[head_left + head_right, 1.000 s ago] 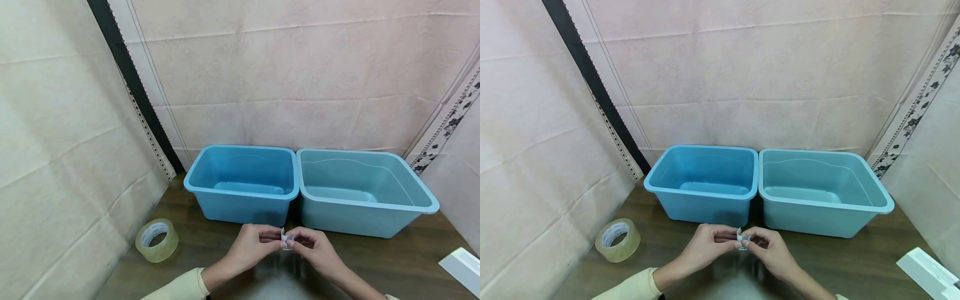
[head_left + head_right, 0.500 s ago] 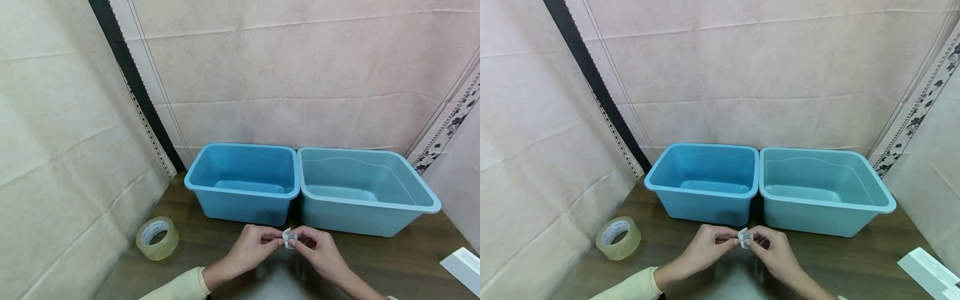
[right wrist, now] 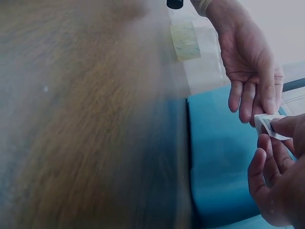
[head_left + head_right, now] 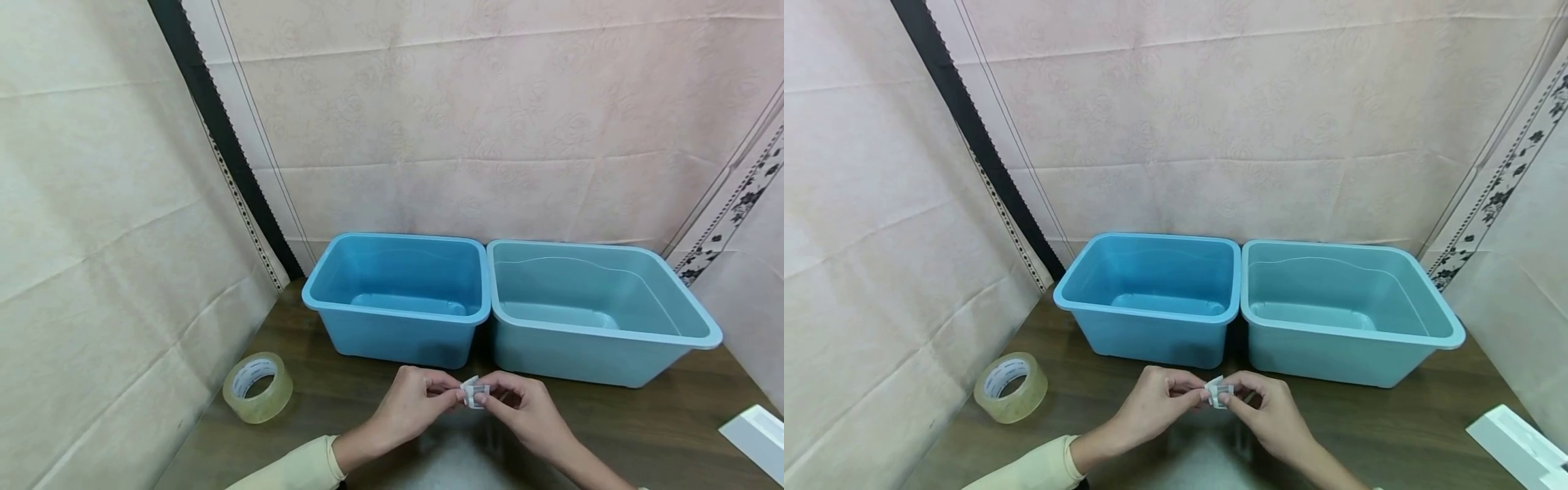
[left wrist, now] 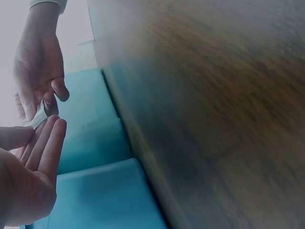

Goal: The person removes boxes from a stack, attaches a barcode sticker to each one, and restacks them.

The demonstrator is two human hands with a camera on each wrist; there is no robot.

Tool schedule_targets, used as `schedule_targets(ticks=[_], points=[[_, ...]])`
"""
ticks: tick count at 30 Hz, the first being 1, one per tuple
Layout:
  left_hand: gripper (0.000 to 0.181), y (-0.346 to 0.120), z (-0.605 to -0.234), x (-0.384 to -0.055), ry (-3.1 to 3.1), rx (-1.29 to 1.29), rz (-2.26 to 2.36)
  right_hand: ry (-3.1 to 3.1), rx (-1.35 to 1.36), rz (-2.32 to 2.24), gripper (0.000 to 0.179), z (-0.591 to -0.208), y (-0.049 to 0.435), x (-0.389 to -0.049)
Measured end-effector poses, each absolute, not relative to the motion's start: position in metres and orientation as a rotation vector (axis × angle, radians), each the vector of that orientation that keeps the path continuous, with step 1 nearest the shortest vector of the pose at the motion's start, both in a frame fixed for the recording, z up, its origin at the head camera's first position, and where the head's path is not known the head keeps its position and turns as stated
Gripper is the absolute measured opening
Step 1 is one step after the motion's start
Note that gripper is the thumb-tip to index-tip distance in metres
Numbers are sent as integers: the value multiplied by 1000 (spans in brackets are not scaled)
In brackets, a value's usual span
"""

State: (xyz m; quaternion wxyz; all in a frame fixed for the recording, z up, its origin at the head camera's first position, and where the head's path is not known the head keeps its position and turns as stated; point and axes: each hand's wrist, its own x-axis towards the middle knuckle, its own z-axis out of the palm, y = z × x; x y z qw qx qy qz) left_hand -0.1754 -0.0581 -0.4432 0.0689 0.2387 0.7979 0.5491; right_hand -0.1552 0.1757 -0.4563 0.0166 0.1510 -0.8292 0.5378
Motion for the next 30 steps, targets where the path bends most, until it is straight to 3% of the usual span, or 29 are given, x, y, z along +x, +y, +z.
schedule_targets(ticks=[13, 22, 30], points=[[10, -88, -441, -178, 2573, 690, 1588, -2631, 219, 1802, 22, -461, 195, -156], [9, -102, -439, -180, 2702, 710, 1522, -2946, 591, 2015, 19, -488, 202, -158], [7, -102, -439, -180, 2783, 781, 1493, -3180, 611, 1633, 18, -494, 193, -148]])
